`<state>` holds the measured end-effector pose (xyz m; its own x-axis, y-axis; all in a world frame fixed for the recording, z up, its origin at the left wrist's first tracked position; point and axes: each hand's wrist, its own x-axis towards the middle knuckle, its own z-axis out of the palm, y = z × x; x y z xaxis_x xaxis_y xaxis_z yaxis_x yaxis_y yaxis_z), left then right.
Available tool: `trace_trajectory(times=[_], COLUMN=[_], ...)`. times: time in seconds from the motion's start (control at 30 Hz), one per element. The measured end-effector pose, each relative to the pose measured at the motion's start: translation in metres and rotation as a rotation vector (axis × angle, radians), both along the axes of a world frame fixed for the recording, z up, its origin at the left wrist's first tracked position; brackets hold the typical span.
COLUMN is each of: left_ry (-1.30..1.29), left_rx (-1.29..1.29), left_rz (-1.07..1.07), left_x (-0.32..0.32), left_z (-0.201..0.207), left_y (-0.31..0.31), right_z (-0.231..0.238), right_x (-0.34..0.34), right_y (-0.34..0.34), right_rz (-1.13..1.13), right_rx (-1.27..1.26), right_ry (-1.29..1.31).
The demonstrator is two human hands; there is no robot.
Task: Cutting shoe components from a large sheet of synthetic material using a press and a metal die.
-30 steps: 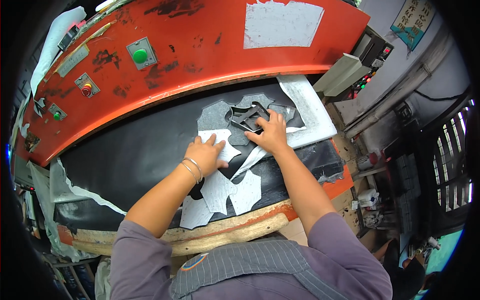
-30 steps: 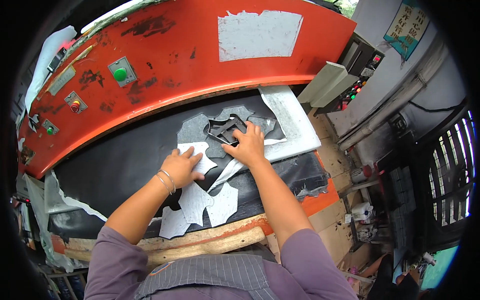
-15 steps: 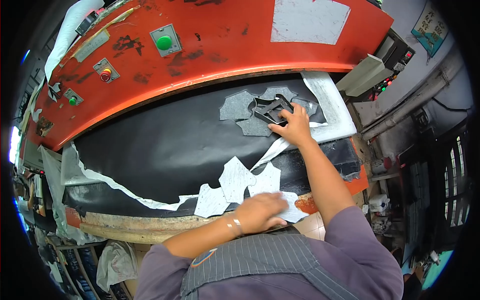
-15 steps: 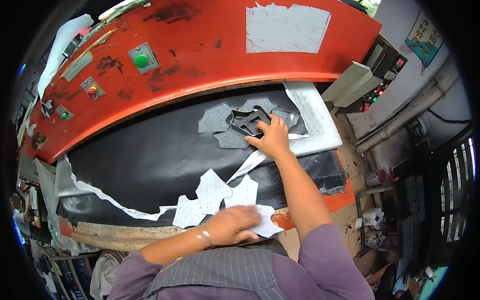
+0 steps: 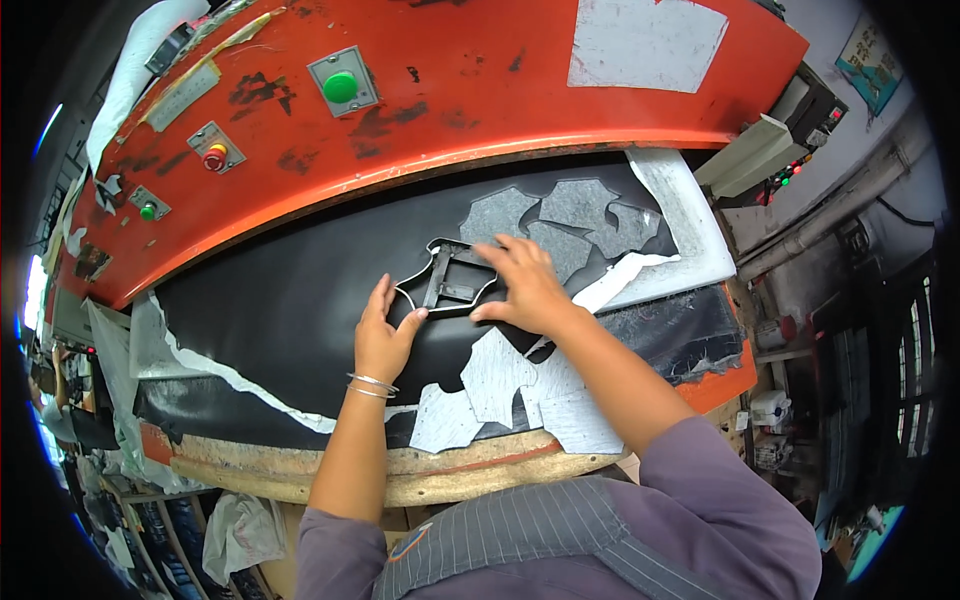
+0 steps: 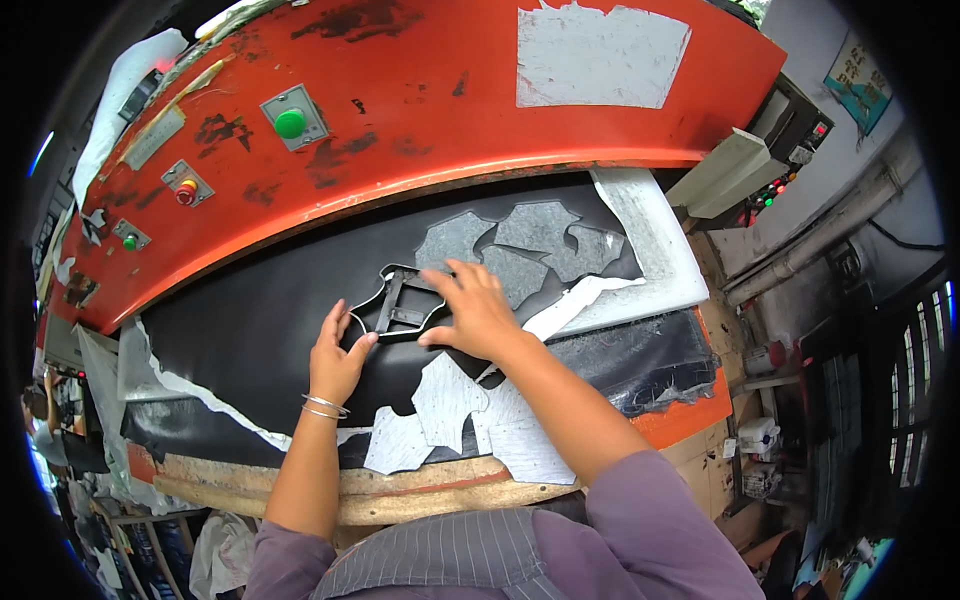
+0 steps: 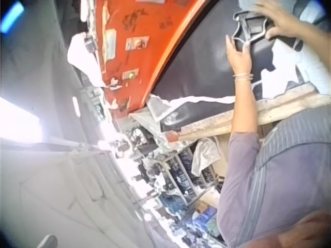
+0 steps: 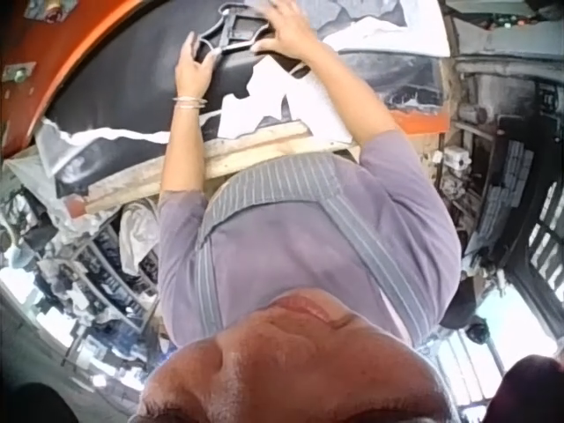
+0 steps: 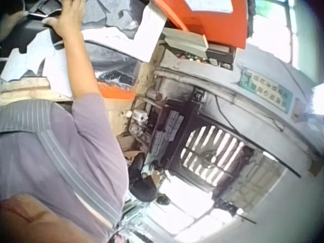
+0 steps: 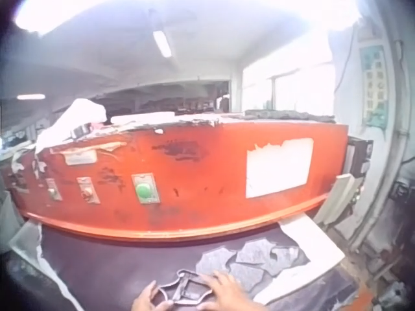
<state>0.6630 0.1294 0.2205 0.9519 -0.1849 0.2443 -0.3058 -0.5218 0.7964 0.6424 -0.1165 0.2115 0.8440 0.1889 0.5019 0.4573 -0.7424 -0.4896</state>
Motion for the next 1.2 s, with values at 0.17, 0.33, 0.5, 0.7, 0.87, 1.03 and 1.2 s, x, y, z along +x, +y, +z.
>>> trace_trajectory(times=[0.17, 0.33, 0.5, 0.7, 0.87, 1.03, 1.2], left_ry=[-0.112, -0.076, -0.005, -0.002, -0.015, -0.146, 0.027], left_rx=[0.179, 0.216, 0.214, 0.183, 0.25, 0.332, -0.025], left_rz=[0.065, 0.079, 0.118, 0.12, 0.113, 0.047, -0.034], left_x=[-0.004, -0.006, -0.013, -0.01, -0.007, -0.007, -0.009], left_z=[-0.012, -0.012, -0.007, -0.009, -0.005, 0.001, 0.017], left_y=[0.003, 0.006, 0.004, 0.0, 0.004, 0.005, 0.039], right_z=[-0.008, -0.008, -0.005, -0.002, -0.002, -0.005, 0.017], right_x=[-0.011, -0.011, -0.015, -0.01, -0.006, -0.007, -0.021], right_y=[-0.011, -0.009, -0.011, -0.014, -0.015, -0.007, -0.008], right_rz=[-0.244, -0.218, -0.209, -0.199, -0.187, -0.256, -0.248], right_rx=[0.101, 0.134, 0.121, 0.148, 0.145, 0.08, -0.026], right_ry=[0.153, 0.078, 0.098, 0.087, 0.071, 0.041, 0.0])
